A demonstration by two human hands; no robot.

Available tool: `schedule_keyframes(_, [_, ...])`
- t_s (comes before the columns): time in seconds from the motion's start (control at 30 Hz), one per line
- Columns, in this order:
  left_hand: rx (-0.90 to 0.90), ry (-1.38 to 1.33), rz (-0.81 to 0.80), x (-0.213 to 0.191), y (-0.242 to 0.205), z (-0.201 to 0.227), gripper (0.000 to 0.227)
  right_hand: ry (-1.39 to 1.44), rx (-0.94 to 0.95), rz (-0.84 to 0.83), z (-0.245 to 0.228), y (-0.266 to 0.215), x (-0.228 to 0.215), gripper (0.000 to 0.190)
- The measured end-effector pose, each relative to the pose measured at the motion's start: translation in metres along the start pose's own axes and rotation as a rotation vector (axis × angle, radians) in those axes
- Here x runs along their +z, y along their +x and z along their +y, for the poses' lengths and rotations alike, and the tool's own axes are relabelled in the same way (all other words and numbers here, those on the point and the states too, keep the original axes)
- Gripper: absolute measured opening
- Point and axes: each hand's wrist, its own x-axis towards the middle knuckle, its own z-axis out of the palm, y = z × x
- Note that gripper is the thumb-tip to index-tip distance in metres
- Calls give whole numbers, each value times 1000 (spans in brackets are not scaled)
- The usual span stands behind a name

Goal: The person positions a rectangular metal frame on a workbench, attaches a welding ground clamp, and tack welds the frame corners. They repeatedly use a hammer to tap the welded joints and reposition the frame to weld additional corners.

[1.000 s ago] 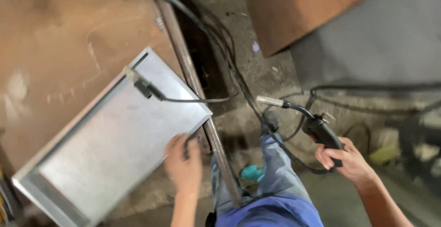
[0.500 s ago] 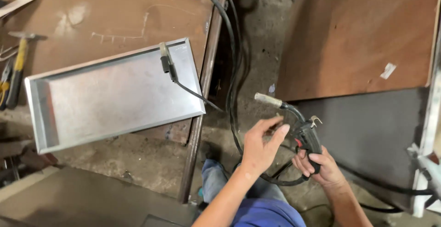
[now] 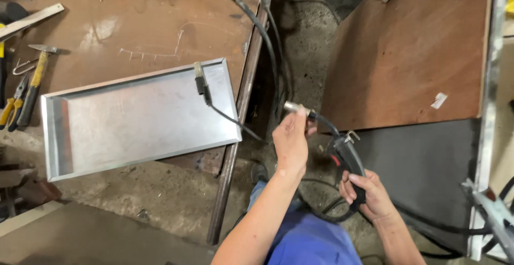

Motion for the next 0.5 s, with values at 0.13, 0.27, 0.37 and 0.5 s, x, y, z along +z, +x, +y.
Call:
schedule_keyframes(0.13, [-15, -95, 110, -28, 22, -1, 34, -101, 28, 182, 16, 2, 9, 19])
schedule_keyframes(0.27, [-103, -121, 143, -47, 32, -3, 29, -254, 89, 295, 30, 5, -1, 17])
schedule_keyframes(0.37, [-157, -119, 192, -54, 33, -2, 30, -444, 159, 236, 20, 8, 19, 17])
schedule_keyframes(0.5, [-105, 99, 216, -74, 35, -17, 32, -520, 316, 75, 3, 19, 32, 36])
